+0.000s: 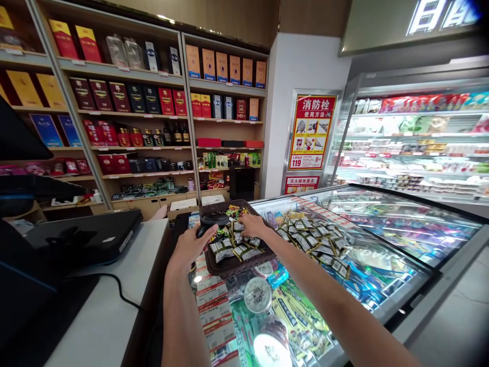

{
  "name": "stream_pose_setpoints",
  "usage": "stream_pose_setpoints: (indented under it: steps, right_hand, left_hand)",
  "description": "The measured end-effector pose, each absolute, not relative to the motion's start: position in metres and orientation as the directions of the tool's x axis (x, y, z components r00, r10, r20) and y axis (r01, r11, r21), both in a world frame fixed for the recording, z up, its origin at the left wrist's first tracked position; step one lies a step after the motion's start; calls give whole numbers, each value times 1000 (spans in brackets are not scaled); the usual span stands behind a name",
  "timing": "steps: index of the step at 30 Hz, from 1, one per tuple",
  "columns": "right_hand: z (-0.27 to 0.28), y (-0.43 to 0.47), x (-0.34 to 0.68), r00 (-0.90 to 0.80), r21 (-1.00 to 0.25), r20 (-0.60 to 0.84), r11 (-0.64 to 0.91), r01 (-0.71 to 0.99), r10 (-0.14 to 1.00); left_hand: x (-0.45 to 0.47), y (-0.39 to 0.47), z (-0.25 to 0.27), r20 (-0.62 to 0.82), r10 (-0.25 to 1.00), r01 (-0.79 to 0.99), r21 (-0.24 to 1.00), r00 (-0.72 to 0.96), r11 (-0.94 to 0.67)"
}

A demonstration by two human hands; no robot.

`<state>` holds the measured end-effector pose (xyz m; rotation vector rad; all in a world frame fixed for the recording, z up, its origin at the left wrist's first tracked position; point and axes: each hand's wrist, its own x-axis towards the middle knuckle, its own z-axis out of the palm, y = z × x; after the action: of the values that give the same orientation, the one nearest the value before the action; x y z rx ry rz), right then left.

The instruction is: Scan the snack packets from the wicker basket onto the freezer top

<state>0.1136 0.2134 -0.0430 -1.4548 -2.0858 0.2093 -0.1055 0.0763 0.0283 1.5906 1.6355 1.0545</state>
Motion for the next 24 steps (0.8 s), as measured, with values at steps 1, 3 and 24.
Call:
stream_pose_setpoints:
  steps: [1,3,24]
  right_hand:
    - [-43,202,122,-217,-411,407,390,824,888]
    - [-46,176,142,-123,-449,487,369,814,865]
    - [-92,112,213,381,-872,-11,178,-457,925]
  left_hand:
    - [-104,77,28,94,992,490,871,-81,-42]
    - [-101,79,28,95,994,475,878,-57,-56]
    - [-3,72,30,93,918,560,767,387,-314]
